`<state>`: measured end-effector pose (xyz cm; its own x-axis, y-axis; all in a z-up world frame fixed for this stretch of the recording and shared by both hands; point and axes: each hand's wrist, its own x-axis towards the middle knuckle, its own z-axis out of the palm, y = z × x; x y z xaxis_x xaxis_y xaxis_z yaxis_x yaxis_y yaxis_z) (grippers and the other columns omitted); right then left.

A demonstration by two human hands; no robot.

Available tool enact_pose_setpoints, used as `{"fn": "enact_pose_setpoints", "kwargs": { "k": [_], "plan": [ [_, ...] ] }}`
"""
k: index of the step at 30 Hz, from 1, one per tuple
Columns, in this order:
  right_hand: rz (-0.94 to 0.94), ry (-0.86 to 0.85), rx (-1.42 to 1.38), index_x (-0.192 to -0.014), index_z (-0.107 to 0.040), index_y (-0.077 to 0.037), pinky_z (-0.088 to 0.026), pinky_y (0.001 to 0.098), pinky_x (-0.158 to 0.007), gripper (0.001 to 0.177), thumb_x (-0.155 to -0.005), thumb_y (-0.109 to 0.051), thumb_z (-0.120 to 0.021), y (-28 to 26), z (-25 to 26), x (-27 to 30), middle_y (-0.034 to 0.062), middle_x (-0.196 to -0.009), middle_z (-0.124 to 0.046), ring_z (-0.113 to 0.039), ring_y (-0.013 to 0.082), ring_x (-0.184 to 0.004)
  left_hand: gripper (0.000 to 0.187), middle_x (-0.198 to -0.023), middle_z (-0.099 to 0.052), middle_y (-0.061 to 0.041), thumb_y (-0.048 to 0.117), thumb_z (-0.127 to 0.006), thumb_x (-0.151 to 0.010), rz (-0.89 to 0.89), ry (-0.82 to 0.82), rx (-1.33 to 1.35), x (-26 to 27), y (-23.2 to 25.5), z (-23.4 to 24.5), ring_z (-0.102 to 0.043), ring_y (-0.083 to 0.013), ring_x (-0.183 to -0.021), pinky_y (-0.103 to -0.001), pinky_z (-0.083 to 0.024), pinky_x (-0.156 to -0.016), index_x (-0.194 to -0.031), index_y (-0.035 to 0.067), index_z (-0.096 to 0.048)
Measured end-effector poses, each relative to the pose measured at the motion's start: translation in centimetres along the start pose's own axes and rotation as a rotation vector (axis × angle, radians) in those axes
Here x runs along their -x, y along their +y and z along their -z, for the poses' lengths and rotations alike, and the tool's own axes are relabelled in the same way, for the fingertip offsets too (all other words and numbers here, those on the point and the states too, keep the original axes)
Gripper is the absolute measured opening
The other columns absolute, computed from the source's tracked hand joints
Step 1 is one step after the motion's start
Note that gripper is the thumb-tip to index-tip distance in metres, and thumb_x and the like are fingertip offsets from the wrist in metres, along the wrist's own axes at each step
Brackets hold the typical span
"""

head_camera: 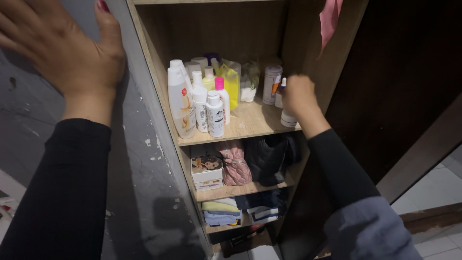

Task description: The recorder is organizing various items including toiletries, a small portable fan, sunglasses, and other accessories on a multi-tiered shelf.

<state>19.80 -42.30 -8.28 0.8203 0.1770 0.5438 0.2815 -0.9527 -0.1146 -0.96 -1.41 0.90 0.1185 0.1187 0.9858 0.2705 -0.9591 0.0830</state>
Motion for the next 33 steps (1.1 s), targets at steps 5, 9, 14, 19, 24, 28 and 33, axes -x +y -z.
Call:
{"fn": "enact_pose_setpoints", "kwargs": {
  "k": [5,9,14,19,24,28,33],
  "plan": [
    [0.233,0.276,-0.256,-0.109,-0.072,0.001,-0.059,0.0457,-0.076,0.033,-0.077,-0.002,-0.079,-3.1,4.8,2.8,0.0226,-0.098,-0.072,-0.072,0.0386,-0.09,0.078,-0.16,-0.025,-0.033,0.05,-0.04,-0.103,0.011,-0.023,-0.026,0.3,-0.3,-0.5,-0.02,-0.0496,-0.152,-0.069,-0.012,-0.122,-0.158,-0.004,-0.028],
    [0.318,0.095,-0.419,-0.107,-0.072,-0.003,-0.058,0.0443,-0.076,0.034,-0.075,-0.008,-0.08,-6.3,2.9,3.1,0.0188,-0.096,-0.074,-0.073,0.0345,-0.088,0.078,-0.161,-0.025,-0.033,0.049,-0.041,-0.103,0.015,-0.016,-0.004,0.0,0.0,0.0,-0.02,-0.0501,-0.152,-0.068,-0.012,-0.124,-0.158,-0.005,-0.027],
    [0.385,0.016,-0.487,-0.103,-0.072,-0.002,-0.058,0.0433,-0.076,0.032,-0.078,-0.019,-0.084,-8.5,-1.3,4.0,0.0179,-0.086,-0.074,-0.074,0.0342,-0.081,0.076,-0.15,-0.028,-0.035,0.046,-0.044,-0.104,-0.126,0.146,-0.13,0.3,-0.7,-0.9,-0.024,-0.0507,-0.146,-0.067,-0.017,-0.117,-0.153,-0.009,-0.027],
    [0.37,0.17,-0.471,-0.096,-0.07,0.002,-0.057,0.044,-0.075,0.032,-0.078,-0.019,-0.086,-9.4,-3.0,4.1,0.0205,-0.085,-0.072,-0.072,0.0364,-0.083,0.069,-0.146,-0.034,-0.026,0.045,-0.043,-0.104,-0.078,0.073,-0.015,0.7,-1.5,-1.8,-0.032,-0.0412,-0.143,-0.059,-0.026,-0.119,-0.151,-0.004,-0.03],
    [0.22,0.123,-0.452,-0.104,-0.072,0.0,-0.058,0.0413,-0.071,0.029,-0.082,-0.016,-0.082,-4.5,-1.2,0.0,0.0182,-0.091,-0.074,-0.074,0.032,-0.08,0.071,-0.146,-0.032,-0.027,0.044,-0.043,-0.105,-0.124,0.139,-0.008,0.6,-2.0,-2.1,-0.032,-0.0415,-0.142,-0.058,-0.026,-0.118,-0.153,-0.006,-0.028],
    [0.126,0.248,-0.22,-0.107,-0.068,0.004,-0.059,0.0433,-0.072,0.046,-0.071,-0.016,-0.089,0.6,-0.6,-2.8,0.0223,-0.095,-0.073,-0.073,0.0376,-0.084,0.069,-0.147,-0.033,-0.025,0.045,-0.043,-0.105,-0.096,0.098,-0.038,0.8,-2.1,-2.7,-0.031,-0.0409,-0.143,-0.06,-0.025,-0.121,-0.154,-0.001,-0.031],
    [0.156,0.096,-0.151,-0.102,-0.068,0.005,-0.061,0.0428,-0.071,0.037,-0.08,-0.018,-0.085,2.2,-4.4,-5.0,0.024,-0.093,-0.072,-0.073,0.0384,-0.084,0.072,-0.153,-0.028,-0.028,0.05,-0.038,-0.106,-0.019,-0.001,-0.036,0.4,-1.1,-1.5,-0.022,-0.0451,-0.148,-0.065,-0.017,-0.122,-0.157,0.0,-0.03]
  ]
}}
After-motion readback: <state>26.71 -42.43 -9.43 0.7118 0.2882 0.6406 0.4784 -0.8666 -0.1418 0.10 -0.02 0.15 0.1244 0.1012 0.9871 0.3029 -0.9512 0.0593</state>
